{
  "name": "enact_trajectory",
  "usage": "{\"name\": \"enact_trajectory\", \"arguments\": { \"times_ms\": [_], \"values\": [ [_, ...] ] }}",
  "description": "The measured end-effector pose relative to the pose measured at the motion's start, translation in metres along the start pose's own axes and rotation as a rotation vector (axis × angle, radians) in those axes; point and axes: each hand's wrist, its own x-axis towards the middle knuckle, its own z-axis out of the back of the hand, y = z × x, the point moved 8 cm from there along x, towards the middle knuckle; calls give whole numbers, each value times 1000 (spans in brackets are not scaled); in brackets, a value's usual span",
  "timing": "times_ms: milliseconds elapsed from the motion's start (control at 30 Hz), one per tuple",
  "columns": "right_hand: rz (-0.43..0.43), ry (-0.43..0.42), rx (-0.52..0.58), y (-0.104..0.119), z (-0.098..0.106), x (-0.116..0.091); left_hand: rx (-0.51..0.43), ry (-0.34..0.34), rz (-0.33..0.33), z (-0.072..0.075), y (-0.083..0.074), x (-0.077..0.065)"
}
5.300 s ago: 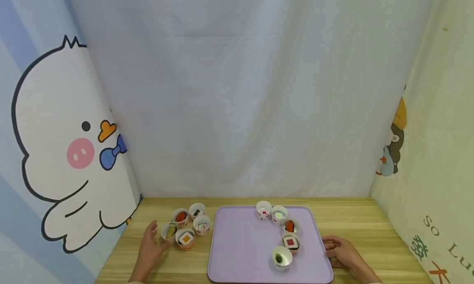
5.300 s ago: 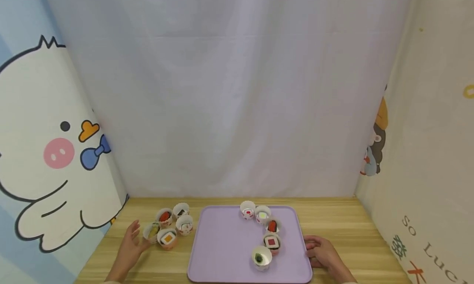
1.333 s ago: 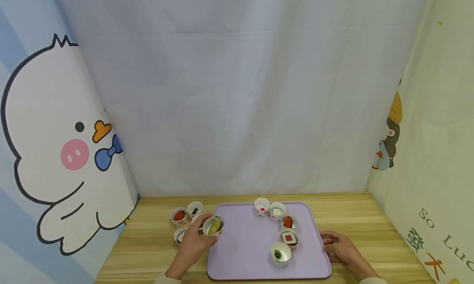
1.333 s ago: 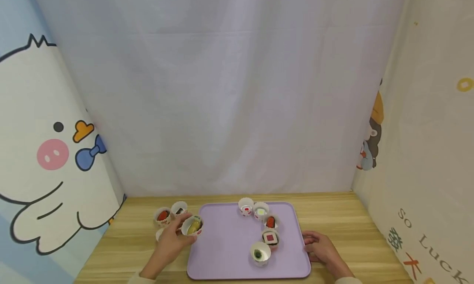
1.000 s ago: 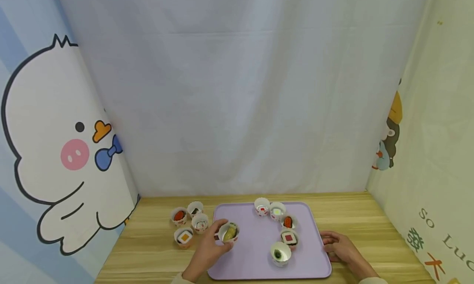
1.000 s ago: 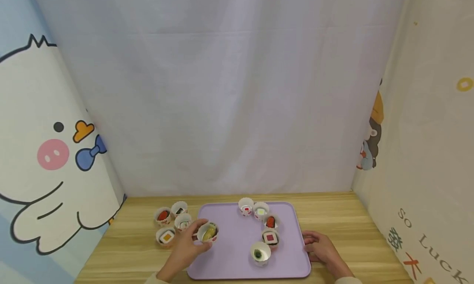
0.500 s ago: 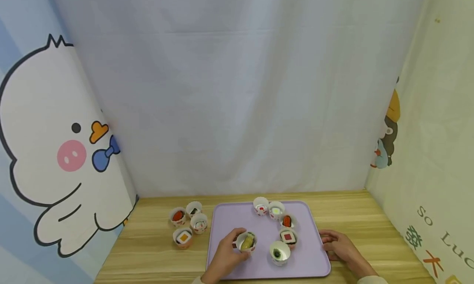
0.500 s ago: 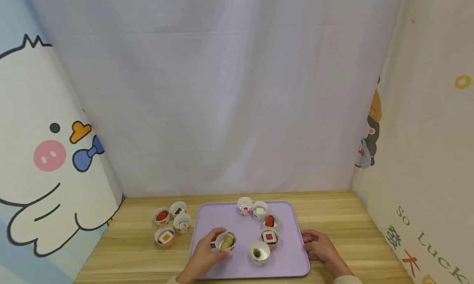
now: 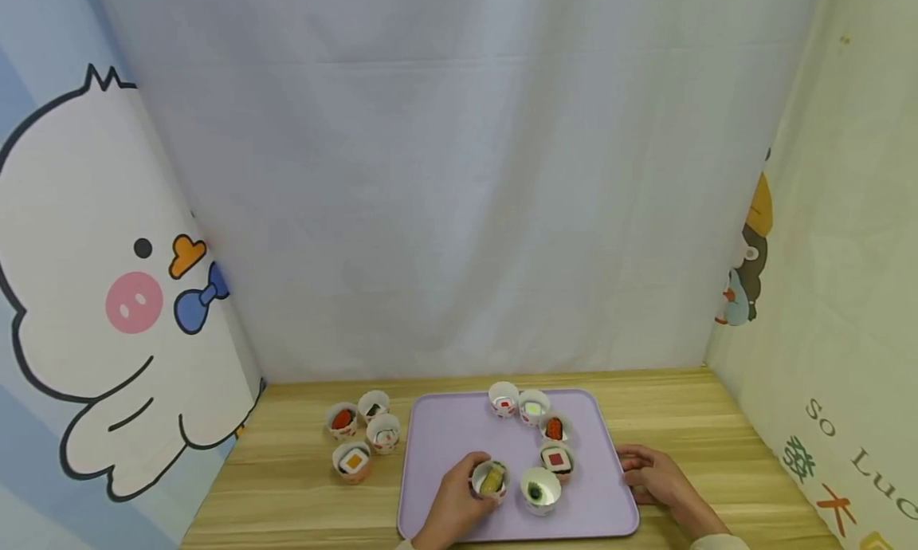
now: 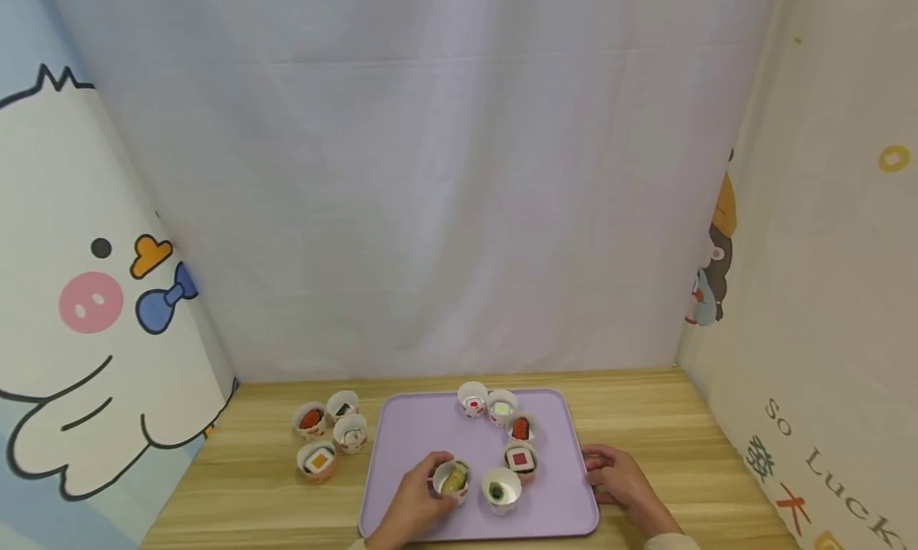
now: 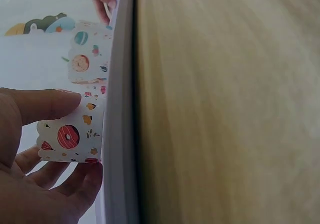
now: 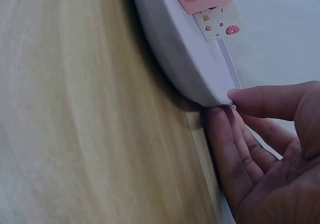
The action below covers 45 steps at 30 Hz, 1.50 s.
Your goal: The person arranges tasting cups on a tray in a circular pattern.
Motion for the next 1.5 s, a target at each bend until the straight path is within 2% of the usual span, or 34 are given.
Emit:
{"name": "enact_trajectory", "arguments": {
  "times_ms": [333,600,700,767,900,1000,1133,1333,1500],
  "values": [
    [-7,-17,0,-2,1,1,72,21,-22,-13,0,-3],
    [-21,-49,-6,-2,1,1,63,69,49,-19,0,-4],
    [-21,-45,-7,-3,1,1,44,93,86,-17,-1,-5],
    [-24,-50,-8,-3,1,2,36,105,86,-14,-4,-6],
    [-25,-56,-7,-4,2,2,31,81,18,-1,-14,-8],
    [-19,-53,-6,-4,2,2,37,40,-41,14,-21,-10],
    [-21,-61,-6,-4,2,3,50,0,-81,36,-28,-11],
    [-31,-87,-28,-5,3,5,60,-87,-94,69,-30,-12],
    [-32,-72,-26,-7,4,6,77,-151,-56,92,-24,-15]
  ]
}}
